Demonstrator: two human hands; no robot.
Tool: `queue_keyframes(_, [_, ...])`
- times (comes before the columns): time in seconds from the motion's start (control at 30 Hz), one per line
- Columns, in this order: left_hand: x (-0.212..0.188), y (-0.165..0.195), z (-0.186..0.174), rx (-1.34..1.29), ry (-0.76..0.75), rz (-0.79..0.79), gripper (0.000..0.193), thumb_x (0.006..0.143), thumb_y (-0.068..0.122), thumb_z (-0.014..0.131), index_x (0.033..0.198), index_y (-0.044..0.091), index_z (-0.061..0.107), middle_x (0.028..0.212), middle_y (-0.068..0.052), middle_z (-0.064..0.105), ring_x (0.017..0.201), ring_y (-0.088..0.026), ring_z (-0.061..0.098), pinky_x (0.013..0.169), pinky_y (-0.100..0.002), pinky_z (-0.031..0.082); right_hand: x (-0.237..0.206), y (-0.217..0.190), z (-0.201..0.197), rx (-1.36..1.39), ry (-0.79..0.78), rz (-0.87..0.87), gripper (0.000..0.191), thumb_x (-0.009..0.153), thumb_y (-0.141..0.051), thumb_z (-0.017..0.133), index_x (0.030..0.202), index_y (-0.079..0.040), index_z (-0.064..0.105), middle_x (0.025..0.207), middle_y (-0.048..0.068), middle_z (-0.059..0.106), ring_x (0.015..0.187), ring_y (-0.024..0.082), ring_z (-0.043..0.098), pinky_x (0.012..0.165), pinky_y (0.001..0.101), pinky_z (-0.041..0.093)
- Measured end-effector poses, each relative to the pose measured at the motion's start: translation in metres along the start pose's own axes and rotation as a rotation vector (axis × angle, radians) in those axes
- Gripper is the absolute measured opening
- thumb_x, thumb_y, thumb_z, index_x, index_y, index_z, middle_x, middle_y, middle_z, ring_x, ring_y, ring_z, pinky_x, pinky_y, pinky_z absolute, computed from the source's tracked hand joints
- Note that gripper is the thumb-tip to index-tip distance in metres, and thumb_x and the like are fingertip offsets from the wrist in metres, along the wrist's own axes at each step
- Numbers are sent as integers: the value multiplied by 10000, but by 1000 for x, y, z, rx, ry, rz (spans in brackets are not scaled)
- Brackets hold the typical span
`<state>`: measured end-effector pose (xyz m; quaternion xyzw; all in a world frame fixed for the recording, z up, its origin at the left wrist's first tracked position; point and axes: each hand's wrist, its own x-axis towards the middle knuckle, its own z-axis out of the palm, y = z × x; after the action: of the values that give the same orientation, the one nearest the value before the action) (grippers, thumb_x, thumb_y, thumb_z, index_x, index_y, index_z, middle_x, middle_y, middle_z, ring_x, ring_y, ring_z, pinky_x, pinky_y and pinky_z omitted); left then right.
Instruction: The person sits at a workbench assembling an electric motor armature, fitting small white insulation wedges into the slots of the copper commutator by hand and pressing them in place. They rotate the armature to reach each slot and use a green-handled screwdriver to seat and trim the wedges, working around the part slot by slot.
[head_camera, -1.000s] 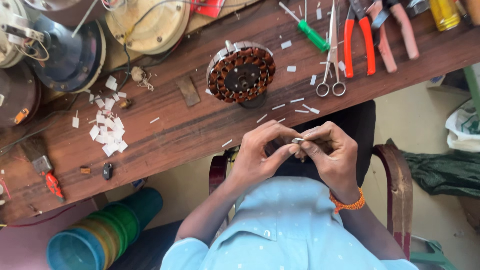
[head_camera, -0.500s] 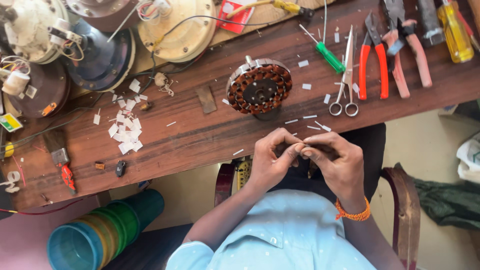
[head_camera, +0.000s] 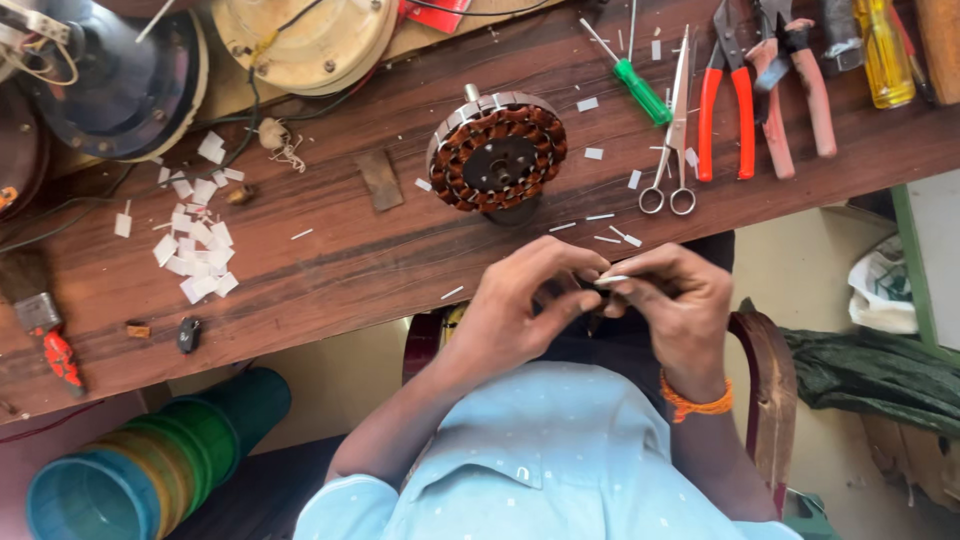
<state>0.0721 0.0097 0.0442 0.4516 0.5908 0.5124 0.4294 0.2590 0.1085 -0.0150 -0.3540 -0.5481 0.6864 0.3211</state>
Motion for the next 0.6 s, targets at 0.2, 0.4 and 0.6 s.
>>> queue_keyframes(0.2, [1, -31, 17, 109, 168, 284, 122, 985, 33, 716, 1091, 51, 658, 991, -67, 710, 934, -151, 719, 836, -286, 584, 4, -17, 2, -344, -7, -172, 114, 1043, -77, 642, 1070, 17, 700, 982, 96, 744, 798, 106, 721, 716, 246, 582])
queue_keyframes(0.4, [17, -72, 20, -657, 204, -142, 79, 964, 101, 698, 1036, 86, 668, 936, -35, 749, 769, -81, 683, 618, -220, 535, 61, -4, -7, -1005, 342, -433, 332, 951, -199, 846, 1174, -11, 686, 1041, 148, 679, 778, 246, 677, 662, 358, 525])
queue_keyframes(0.6, [16, -83, 25, -656, 195, -122, 170, 975, 99, 735, 1119, 14, 764, 924, -53, 746, 722, -117, 715, 548, -223, 519, 37, -7, -18, -1155, 338, -282, 301, 966, -134, 815, 1232, -81, 686, 1030, 113, 688, 763, 257, 682, 693, 408, 534])
